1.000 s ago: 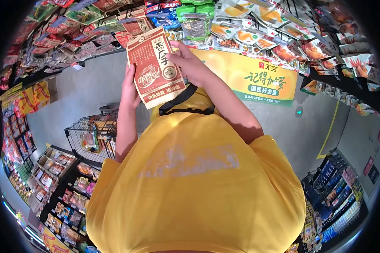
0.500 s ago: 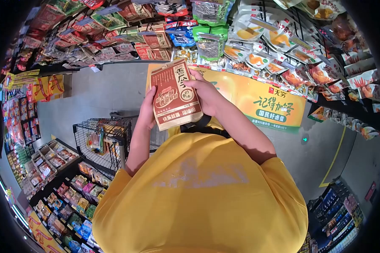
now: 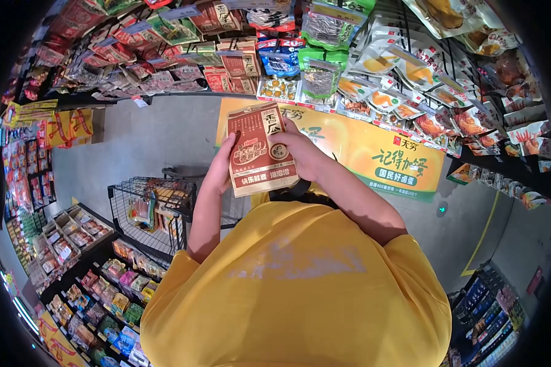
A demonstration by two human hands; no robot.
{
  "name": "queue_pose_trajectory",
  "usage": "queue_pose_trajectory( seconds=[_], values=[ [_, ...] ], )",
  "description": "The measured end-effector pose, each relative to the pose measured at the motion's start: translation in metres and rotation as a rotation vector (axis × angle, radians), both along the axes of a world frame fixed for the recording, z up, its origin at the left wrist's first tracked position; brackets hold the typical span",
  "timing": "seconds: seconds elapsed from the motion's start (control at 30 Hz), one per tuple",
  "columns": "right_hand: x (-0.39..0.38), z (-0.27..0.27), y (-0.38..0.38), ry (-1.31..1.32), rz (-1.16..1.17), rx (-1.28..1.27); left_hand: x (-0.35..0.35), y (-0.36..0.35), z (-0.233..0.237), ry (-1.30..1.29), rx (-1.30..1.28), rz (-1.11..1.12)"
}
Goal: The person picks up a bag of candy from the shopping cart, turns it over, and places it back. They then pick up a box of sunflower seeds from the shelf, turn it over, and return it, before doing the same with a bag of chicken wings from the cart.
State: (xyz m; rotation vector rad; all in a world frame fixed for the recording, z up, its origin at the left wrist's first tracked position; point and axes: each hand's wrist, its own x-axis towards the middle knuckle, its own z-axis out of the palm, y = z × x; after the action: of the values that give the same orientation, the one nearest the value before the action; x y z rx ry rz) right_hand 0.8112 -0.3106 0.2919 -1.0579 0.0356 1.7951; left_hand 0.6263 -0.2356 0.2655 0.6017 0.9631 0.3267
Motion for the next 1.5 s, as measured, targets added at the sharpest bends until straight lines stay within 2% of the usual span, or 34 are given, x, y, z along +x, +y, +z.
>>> queue_pose_trajectory(
  seconds=[0.17, 0.47, 0.6, 0.7, 1.0, 1.03, 1.1, 1.2, 1.27, 1.4, 1.47, 1.5],
  values=[
    [-0.023, -0.006, 0.037, -0.041, 0.085, 0.116, -0.028, 0.039, -0.013, 0.052, 0.01, 0.051],
    [-0.068, 0.001, 0.109, 0.074, 0.248, 0.068, -0.091, 0.113, -0.014, -0.057, -0.031, 0.057],
    [-0.087, -0.002, 0.134, 0.066, 0.312, 0.099, -0.113, 0.135, -0.007, -0.148, -0.161, 0.147],
    [-0.091, -0.003, 0.145, 0.091, 0.495, 0.08, -0.126, 0.151, -0.012, -0.176, -0.213, 0.181],
    [-0.115, -0.019, 0.16, 0.214, 0.377, 0.129, -0.152, 0.158, -0.017, -0.188, -0.339, 0.27],
    [-0.114, -0.022, 0.162, 0.171, 0.441, 0.122, -0.151, 0.157, -0.01, -0.175, -0.275, 0.251],
    [-0.117, -0.033, 0.164, 0.065, 0.552, 0.141, -0.164, 0.157, -0.027, -0.137, -0.294, 0.267],
    [-0.118, -0.04, 0.162, 0.112, 0.52, 0.174, -0.166, 0.159, -0.024, -0.091, -0.299, 0.278],
    [-0.122, -0.06, 0.16, 0.139, 0.472, 0.187, -0.169, 0.161, -0.026, -0.073, -0.347, 0.189],
    [-0.138, -0.083, 0.147, 0.355, 0.221, 0.08, -0.154, 0.164, -0.016, 0.086, -0.22, 0.065],
    [-0.14, -0.098, 0.138, 0.364, 0.038, 0.234, -0.149, 0.17, -0.027, 0.119, -0.18, 0.0],
    [-0.136, -0.088, 0.136, 0.343, -0.029, 0.225, -0.14, 0.174, -0.026, 0.14, -0.183, -0.027]
  ],
)
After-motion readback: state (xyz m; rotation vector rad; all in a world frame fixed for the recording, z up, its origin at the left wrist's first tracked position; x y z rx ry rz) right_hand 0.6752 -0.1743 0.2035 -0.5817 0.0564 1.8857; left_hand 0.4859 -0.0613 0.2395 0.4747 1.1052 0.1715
